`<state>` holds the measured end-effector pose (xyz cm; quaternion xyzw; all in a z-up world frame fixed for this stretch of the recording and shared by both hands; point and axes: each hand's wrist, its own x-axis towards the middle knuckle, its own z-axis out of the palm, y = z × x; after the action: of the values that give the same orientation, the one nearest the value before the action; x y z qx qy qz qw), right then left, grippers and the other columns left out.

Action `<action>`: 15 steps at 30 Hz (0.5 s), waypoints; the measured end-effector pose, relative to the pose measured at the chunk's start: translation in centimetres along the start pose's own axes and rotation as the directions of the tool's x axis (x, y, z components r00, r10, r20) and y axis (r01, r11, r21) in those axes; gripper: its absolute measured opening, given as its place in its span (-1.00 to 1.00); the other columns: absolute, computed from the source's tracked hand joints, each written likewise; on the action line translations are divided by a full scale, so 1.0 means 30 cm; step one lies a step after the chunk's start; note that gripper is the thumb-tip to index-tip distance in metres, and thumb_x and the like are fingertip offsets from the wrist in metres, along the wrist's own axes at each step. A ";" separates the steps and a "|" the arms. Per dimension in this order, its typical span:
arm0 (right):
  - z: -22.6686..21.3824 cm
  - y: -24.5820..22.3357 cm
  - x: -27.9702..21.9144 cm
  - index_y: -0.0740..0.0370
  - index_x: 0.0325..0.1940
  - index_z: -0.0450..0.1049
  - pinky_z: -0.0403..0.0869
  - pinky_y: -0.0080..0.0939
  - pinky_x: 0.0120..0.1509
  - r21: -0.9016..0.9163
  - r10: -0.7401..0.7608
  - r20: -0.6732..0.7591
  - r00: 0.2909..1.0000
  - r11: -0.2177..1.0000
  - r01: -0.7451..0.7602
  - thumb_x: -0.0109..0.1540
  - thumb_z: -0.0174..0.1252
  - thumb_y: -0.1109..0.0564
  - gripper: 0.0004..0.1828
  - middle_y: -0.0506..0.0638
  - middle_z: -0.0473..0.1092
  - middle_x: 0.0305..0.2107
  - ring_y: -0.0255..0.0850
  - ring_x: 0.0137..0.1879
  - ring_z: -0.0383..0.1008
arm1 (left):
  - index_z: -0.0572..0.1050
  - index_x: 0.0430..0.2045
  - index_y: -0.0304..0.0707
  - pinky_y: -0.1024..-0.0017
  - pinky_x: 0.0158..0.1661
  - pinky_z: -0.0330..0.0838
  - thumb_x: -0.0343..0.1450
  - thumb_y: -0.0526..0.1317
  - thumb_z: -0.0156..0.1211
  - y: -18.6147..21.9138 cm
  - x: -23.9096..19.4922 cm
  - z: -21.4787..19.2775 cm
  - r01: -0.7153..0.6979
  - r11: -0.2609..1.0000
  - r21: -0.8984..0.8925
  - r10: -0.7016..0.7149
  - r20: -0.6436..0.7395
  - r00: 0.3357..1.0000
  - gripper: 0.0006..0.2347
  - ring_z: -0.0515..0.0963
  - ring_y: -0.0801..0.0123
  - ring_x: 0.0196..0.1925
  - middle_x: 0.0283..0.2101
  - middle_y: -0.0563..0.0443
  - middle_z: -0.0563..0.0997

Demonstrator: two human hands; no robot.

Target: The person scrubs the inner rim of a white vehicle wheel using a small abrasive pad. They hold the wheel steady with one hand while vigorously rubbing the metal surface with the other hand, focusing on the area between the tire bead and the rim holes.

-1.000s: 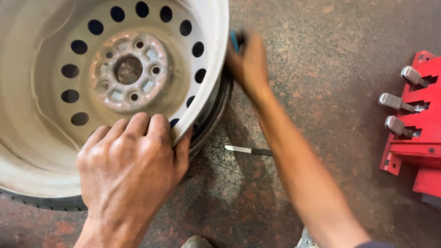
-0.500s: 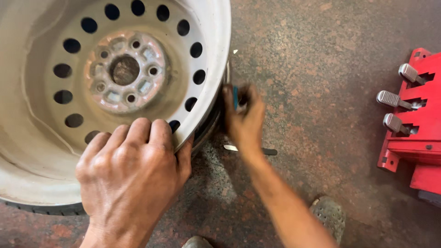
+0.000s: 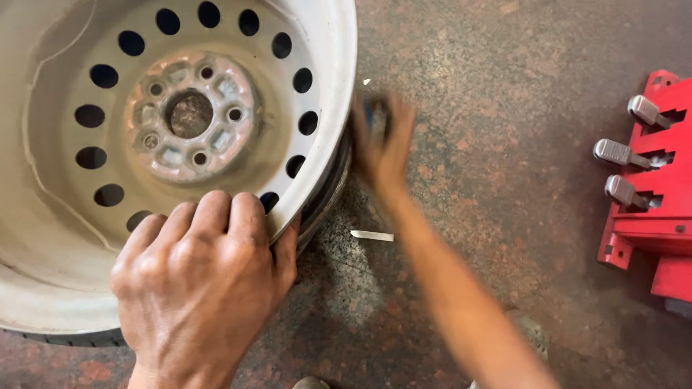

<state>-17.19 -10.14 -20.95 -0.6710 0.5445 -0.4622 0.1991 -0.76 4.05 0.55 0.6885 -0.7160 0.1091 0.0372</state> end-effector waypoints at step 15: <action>0.059 0.127 0.313 0.15 -0.07 0.49 0.40 -0.15 0.07 0.035 -0.253 0.225 0.941 0.967 0.252 0.36 0.25 0.02 -0.81 -0.01 0.35 -0.20 -0.15 -0.04 0.32 | 0.51 -0.67 -0.19 0.27 -0.36 0.49 0.32 0.04 0.35 0.001 0.008 -0.003 0.010 0.999 -0.030 -0.010 0.020 1.000 -0.69 0.63 0.24 -0.46 -0.55 0.05 0.56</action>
<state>-17.98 -20.39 -20.97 -0.7831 0.4263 -0.4056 0.2011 -0.79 3.84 0.67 0.6924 -0.7145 0.0913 0.0411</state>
